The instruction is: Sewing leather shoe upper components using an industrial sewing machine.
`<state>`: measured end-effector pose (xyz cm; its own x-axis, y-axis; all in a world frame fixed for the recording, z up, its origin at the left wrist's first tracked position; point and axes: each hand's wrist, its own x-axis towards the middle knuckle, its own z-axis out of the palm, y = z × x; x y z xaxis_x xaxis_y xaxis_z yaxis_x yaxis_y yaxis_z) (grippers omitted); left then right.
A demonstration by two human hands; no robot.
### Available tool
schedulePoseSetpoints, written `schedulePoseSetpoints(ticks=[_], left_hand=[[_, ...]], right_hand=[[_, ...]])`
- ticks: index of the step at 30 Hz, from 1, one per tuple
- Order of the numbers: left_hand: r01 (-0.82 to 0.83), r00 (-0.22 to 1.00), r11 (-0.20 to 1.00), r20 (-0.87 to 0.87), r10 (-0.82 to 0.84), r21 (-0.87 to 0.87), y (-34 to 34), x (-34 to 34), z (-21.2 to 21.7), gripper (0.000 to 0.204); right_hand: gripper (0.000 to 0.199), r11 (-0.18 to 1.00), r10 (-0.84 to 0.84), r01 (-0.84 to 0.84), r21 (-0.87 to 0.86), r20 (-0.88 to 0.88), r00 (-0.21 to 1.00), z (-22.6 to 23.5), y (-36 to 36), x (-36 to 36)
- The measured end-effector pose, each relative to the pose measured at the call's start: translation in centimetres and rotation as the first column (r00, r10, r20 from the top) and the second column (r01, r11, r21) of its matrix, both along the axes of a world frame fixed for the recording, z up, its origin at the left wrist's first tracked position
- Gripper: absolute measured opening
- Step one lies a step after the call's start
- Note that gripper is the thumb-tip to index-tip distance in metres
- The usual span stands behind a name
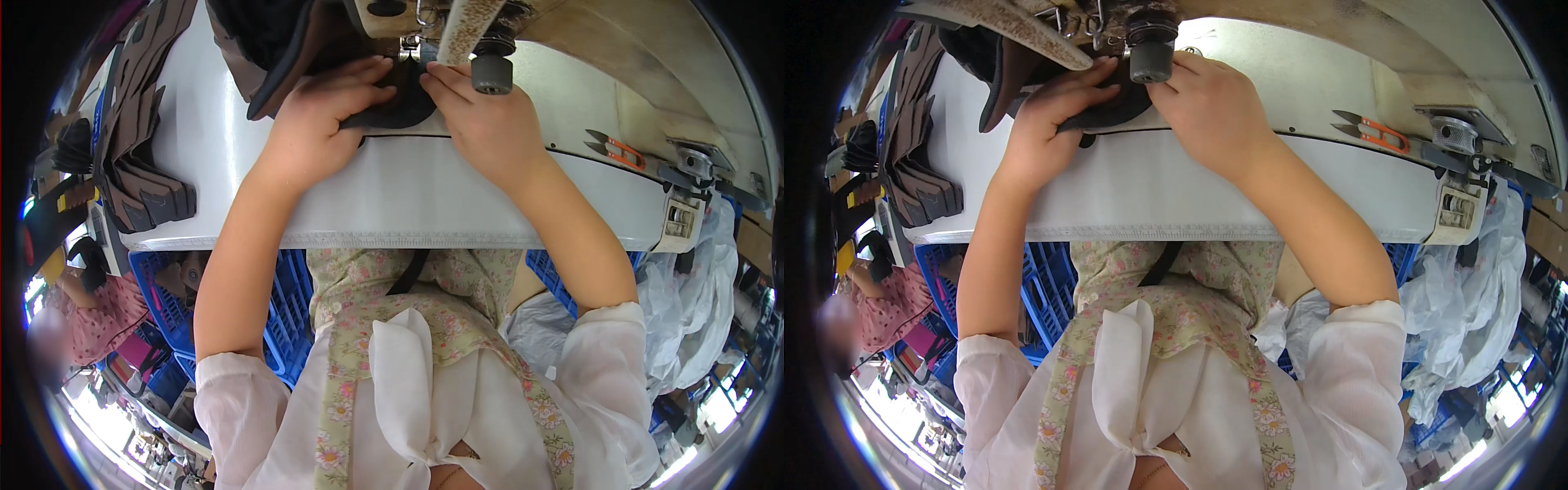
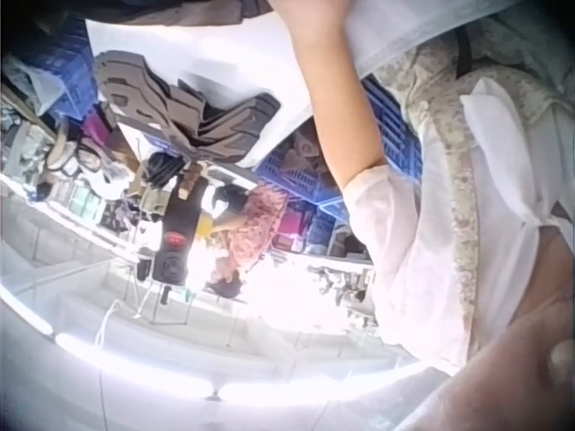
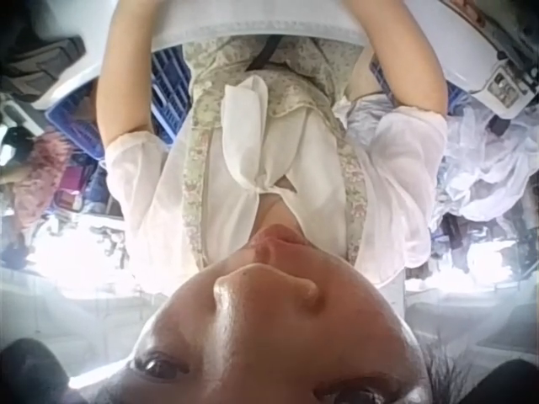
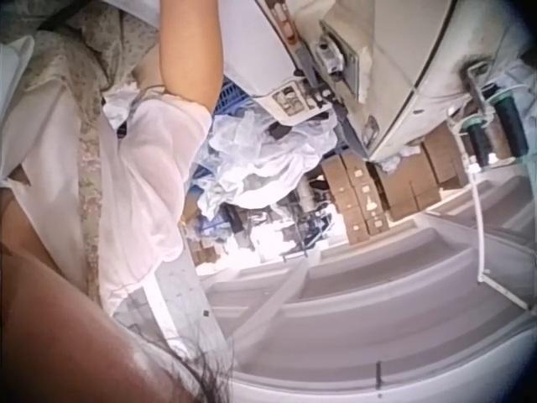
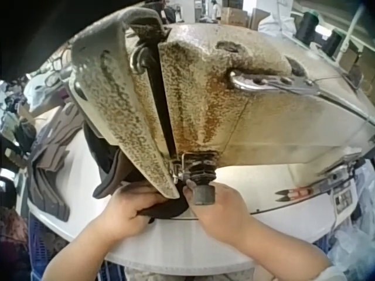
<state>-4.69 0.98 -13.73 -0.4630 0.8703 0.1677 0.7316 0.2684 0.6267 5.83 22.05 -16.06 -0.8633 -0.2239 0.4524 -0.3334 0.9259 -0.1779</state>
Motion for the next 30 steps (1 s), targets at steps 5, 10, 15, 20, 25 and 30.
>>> schedulePoseSetpoints(ticks=[5,10,15,20,25,30], left_hand=[[-0.004,0.998,0.999,-0.055,0.007,0.054,0.07,-0.20,-0.40,0.047],[-0.017,0.999,0.998,-0.040,0.020,0.058,0.06,-0.07,-0.36,0.047],[-0.022,0.998,0.999,-0.063,0.024,0.039,0.24,-0.05,-0.08,0.048],[-0.027,0.999,0.999,-0.025,0.028,0.039,0.26,-0.17,-0.30,0.051],[-0.013,0.999,1.000,-0.046,0.013,-0.002,0.01,-0.39,-0.07,0.055],[-0.026,1.000,1.000,-0.012,0.026,0.014,0.18,-0.20,-0.09,0.053]], right_hand=[[0.033,1.000,-0.005,0.005,0.026,0.021,1.000,0.04,0.07,0.05],[0.034,1.000,-0.007,0.007,0.008,0.012,1.000,0.16,0.05,0.12],[0.034,1.000,0.013,-0.013,0.003,-0.008,1.000,0.35,0.05,0.05],[0.014,0.998,0.053,-0.055,-0.022,-0.063,0.997,0.04,0.15,-0.03],[0.037,0.999,0.020,-0.020,-0.025,-0.022,1.000,0.65,-0.15,0.06],[0.038,0.999,0.025,-0.026,-0.022,-0.032,0.999,0.44,0.05,0.04]])
